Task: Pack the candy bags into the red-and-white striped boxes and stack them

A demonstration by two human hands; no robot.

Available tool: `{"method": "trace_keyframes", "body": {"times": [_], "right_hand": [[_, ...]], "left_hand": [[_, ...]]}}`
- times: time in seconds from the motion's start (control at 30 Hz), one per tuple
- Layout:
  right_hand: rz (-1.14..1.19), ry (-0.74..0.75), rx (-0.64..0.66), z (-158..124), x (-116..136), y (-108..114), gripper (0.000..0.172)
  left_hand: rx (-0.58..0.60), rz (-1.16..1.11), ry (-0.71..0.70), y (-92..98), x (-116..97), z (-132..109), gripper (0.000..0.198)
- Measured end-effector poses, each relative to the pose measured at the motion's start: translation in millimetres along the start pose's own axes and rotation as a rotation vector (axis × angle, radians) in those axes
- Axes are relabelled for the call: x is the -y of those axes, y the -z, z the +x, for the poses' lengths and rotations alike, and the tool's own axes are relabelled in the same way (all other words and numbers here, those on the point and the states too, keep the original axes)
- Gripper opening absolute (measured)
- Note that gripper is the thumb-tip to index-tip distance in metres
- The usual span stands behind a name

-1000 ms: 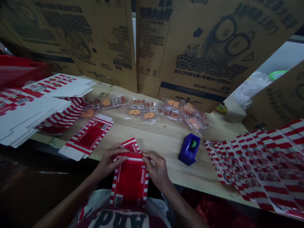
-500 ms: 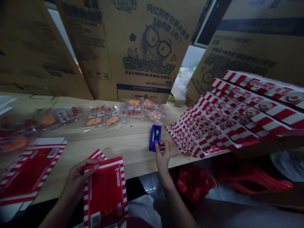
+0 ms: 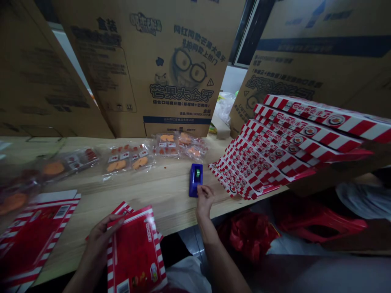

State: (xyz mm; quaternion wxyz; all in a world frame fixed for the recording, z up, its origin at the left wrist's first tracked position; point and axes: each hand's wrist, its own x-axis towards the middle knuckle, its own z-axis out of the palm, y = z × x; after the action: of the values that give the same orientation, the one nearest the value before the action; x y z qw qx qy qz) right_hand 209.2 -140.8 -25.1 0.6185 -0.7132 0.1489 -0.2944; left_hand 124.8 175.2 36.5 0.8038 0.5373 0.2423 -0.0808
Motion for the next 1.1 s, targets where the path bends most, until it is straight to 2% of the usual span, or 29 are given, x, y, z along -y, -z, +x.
{"method": "trace_keyframes", "body": {"times": [0.1,0.2,0.47,0.73,0.83,0.9,0.93,1.0,1.1], "right_hand": [[0.051,-0.037,-0.115,-20,7,2,0.03],[0.026,-0.045,-0.145,-30,12,2,0.027],[0.045,-0.044,-0.169,-13,5,-11,0.031],[-0.039,-0.035,-0.184,-14,-11,-8,0.027],[-0.041,-0.045,-0.169,-18,-14,-1,0.026],[-0.027,-0.059,-0.135,-23,-7,2,0.027],[-0.013,-0.068,-0.082,-26,1,2,0.028],[0.034,-0.084,0.169,-27,26,-4,0.028],[0.123,-0.093,0.863,-20,81,-29,0.027]], "left_hand": [[-0.035,-0.022,-0.007,1.5,4,9,0.045],[-0.039,0.007,-0.025,1.6,1,21,0.046],[0.013,0.003,-0.039,-7.3,-23,53,0.048],[0.1,0.05,-0.085,-6.4,-22,51,0.048],[0.103,0.07,-0.107,-7.1,-29,46,0.049],[0.138,0.094,-0.138,-7.4,-38,41,0.045],[0.166,0.121,-0.157,-7.5,-44,38,0.041],[0.251,0.226,-0.208,-8.4,-58,34,0.035],[0.455,0.481,-0.284,-12.4,-77,31,0.03]]}}
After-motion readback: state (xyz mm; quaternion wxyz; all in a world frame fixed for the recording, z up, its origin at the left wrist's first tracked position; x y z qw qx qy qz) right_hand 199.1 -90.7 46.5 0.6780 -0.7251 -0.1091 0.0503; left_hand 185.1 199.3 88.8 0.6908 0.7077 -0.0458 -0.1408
